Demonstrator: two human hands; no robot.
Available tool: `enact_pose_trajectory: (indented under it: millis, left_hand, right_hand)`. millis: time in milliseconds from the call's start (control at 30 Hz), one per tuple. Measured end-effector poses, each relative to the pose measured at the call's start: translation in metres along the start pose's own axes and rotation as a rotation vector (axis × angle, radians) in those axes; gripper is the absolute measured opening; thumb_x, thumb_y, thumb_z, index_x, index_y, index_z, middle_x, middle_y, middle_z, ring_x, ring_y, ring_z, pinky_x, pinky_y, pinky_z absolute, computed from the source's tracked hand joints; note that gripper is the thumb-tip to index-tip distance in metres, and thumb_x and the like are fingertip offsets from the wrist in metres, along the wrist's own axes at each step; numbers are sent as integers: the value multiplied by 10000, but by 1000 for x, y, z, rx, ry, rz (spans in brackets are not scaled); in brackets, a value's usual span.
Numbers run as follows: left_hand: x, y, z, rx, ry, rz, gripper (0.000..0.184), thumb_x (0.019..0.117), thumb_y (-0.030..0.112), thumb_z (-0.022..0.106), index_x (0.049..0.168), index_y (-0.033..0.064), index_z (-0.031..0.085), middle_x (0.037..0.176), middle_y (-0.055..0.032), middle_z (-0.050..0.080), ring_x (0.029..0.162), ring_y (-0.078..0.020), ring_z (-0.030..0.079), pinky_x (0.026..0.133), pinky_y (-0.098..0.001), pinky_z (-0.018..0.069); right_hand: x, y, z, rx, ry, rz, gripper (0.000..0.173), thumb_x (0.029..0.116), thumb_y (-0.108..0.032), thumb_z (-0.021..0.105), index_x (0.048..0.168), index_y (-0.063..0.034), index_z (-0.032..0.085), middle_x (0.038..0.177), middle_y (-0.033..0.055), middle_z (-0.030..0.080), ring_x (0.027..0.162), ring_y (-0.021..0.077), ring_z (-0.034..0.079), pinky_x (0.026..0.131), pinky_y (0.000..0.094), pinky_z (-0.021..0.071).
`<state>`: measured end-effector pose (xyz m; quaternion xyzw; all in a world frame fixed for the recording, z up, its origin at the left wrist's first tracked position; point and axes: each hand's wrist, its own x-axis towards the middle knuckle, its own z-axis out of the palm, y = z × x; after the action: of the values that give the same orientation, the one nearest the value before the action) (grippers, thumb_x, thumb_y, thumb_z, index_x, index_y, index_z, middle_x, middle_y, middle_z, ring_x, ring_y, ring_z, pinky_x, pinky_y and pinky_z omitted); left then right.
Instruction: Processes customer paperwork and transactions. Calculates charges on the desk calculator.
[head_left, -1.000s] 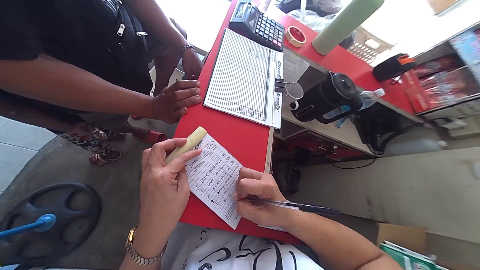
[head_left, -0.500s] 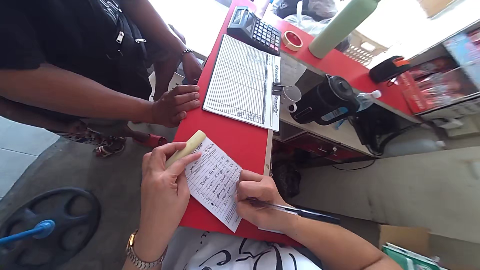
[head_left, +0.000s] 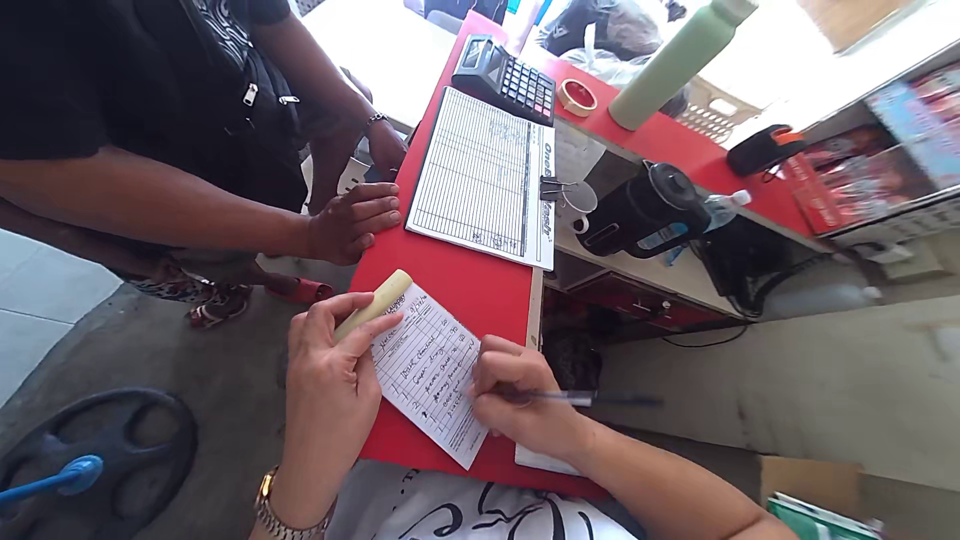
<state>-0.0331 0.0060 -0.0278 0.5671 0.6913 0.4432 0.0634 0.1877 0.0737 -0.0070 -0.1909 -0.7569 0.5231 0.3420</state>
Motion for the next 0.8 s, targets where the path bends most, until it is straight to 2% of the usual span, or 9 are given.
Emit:
enact_pose_trajectory:
  millis: [33,67,200,333,800]
  left_hand:
    - [0,0,0,4,0,4,363,969,106,485,1074,238,807,1285,-92,641,1202,-258,557,996,-423,446]
    - [1,0,0,8,1,6,364,967,104,485,1072,240,806,1279,-94,642,1197,-258,558,991,-422,447]
    - [1,1,0,12,12,3,373,961,94,485,1069,247,807,1264,-100,644,1184,-259,563,976,-417,454]
    - [1,1,0,9,5,-5,370,968,99,482,1071,244,807,1276,-101,643,1197,-259,559,984,-414,451]
    - [0,1,-1,13,4,-4,375,967,101,479,1075,254,804,1273,-101,640,1183,-264,564,975,-418,452]
  right_hand:
    - [2,1,-4,72,11,26,89,871,35,613,808,-22,588,816,35,565,652,19,578,539,140,510]
    - [3,2,-9,118,12,41,93,874,42,608,815,-27,588,820,24,562,648,14,581,541,142,517]
    - [4,8,-12,18,-37,-30,79,840,32,630,782,-8,593,790,33,541,733,31,531,621,141,430]
    - [2,8,-8,-85,-51,-94,104,831,24,639,746,1,583,766,57,523,723,58,507,612,159,401]
    - [3,8,-9,-90,-18,-98,107,842,22,629,744,6,589,753,47,518,710,44,503,596,147,398]
